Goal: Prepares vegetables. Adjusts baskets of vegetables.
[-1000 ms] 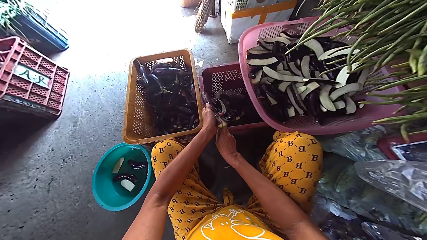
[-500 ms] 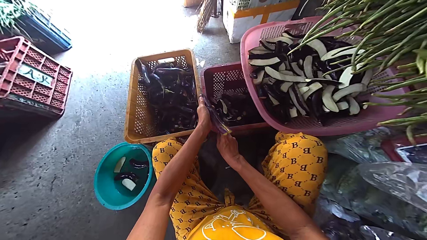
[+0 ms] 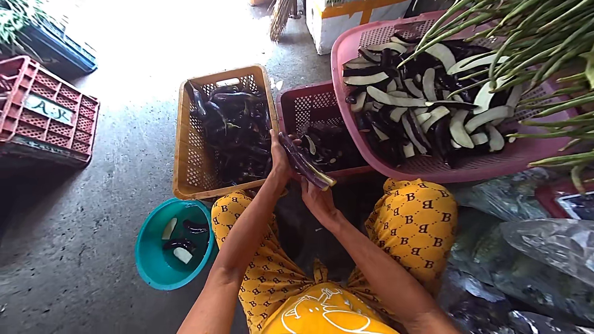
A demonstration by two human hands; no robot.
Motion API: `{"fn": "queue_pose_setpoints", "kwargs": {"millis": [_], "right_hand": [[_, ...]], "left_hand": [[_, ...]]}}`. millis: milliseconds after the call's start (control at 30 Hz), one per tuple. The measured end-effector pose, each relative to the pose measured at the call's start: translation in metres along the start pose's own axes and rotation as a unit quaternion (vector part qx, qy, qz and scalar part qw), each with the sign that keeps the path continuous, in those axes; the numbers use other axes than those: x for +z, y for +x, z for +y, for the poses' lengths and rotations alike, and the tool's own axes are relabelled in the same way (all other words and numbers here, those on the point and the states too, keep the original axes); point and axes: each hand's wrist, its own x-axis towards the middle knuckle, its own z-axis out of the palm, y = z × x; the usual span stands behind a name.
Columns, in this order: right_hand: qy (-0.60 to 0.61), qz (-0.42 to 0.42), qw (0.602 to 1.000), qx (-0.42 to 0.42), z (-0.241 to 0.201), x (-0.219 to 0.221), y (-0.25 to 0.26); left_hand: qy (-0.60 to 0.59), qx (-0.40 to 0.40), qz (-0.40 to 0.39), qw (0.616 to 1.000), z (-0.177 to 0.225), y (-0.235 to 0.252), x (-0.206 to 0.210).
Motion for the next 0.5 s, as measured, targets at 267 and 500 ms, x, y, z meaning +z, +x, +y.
{"fn": "queue_pose_setpoints", "kwargs": {"millis": [267,500], "right_hand": [[-0.023,-0.032,0.999,0.001,0.002,0.003,0.005],[-0.002,-0.126,0.991,0.05,0.005,-0.003,0.016]], "left_hand": [[0.002,0.02,0.069,0.997,-0.011,-0.018,0.015],[0.15,0.008,0.024,0.988,-0.031,-0.038,0.004]]}}
